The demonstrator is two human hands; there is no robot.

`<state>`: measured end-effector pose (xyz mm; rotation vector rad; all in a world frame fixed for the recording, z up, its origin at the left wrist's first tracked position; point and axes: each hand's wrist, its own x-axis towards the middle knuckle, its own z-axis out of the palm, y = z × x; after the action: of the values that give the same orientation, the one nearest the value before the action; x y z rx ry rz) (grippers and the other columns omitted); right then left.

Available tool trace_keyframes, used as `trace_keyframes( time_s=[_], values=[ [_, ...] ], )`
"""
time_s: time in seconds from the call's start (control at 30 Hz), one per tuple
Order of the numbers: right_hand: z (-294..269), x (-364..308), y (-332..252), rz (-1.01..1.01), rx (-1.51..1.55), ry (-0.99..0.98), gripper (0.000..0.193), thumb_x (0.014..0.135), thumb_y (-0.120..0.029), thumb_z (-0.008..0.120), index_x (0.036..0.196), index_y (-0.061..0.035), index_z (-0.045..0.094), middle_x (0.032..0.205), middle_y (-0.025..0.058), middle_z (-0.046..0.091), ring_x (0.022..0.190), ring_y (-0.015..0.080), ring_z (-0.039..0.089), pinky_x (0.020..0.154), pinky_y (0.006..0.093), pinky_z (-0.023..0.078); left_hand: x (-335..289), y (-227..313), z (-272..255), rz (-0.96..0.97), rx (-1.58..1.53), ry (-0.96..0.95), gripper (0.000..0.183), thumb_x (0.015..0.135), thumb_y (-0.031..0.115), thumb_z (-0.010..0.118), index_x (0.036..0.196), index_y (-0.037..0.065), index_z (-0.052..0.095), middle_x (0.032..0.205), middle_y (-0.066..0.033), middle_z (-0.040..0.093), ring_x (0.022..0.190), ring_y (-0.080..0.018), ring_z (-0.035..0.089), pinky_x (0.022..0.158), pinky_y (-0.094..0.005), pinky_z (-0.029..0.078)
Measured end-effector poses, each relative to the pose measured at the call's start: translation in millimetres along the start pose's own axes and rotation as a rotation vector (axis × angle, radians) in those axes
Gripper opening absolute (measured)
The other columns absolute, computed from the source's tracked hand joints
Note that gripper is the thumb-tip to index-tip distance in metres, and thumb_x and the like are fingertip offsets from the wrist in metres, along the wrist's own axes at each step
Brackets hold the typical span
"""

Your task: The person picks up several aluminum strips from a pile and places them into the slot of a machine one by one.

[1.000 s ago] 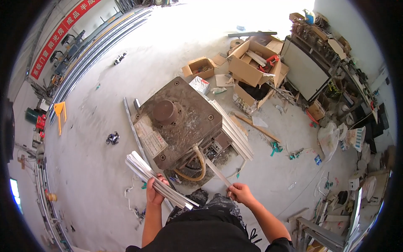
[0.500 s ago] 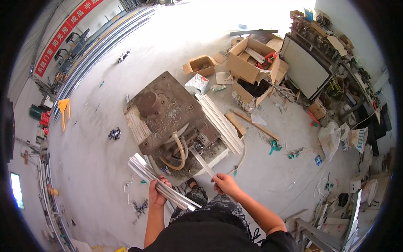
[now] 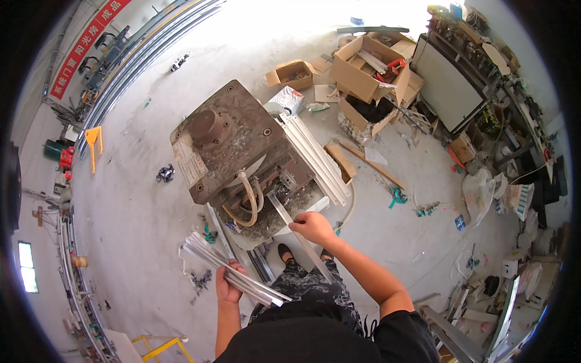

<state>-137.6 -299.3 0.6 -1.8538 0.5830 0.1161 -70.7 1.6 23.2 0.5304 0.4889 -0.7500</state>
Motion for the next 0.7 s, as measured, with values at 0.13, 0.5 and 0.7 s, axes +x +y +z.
trace_keyframes(
  time_s=[0.13, 0.5, 0.7],
  values=[
    [-3.2, 8.2, -6.2, 0.073, -0.018, -0.056, 0.031, 0.076, -0.034, 0.061, 0.086, -0.0051, 0.067, 0.078, 0.0154, 0.063, 0.074, 0.0282, 0.061, 0.068, 0.0358, 0.047, 6.8, 6.8, 1.0, 0.02, 0.015, 0.019, 0.026, 0.079, 0.015, 0.06, 0.097, -0.002, 0.052, 0.086, -0.0076, 0.055, 0.081, -0.0194, 0.054, 0.08, -0.0335, 0.045],
    [-10.5, -29.0, -0.1, 0.103, -0.399, -0.194, 0.032, 0.079, -0.037, 0.058, 0.082, -0.0054, 0.066, 0.076, 0.017, 0.062, 0.074, 0.0343, 0.059, 0.066, 0.042, 0.046, 31.9, 32.6, 18.3, -0.042, 0.02, -0.029, 0.024, 0.079, 0.013, 0.059, 0.096, -0.002, 0.053, 0.08, -0.0077, 0.054, 0.079, -0.0186, 0.053, 0.08, -0.0318, 0.045],
    [-77.1, -128.7, -43.2, 0.252, 0.595, -0.358, 0.052, 0.081, -0.043, 0.06, 0.108, 0.0016, 0.058, 0.093, 0.0155, 0.064, 0.091, 0.0287, 0.062, 0.077, 0.0425, 0.051, 42.5, 42.7, 13.3, -0.057, 0.008, -0.023, 0.023, 0.078, 0.013, 0.06, 0.095, -0.001, 0.054, 0.082, -0.007, 0.056, 0.08, -0.0188, 0.054, 0.08, -0.0318, 0.045]
  ],
)
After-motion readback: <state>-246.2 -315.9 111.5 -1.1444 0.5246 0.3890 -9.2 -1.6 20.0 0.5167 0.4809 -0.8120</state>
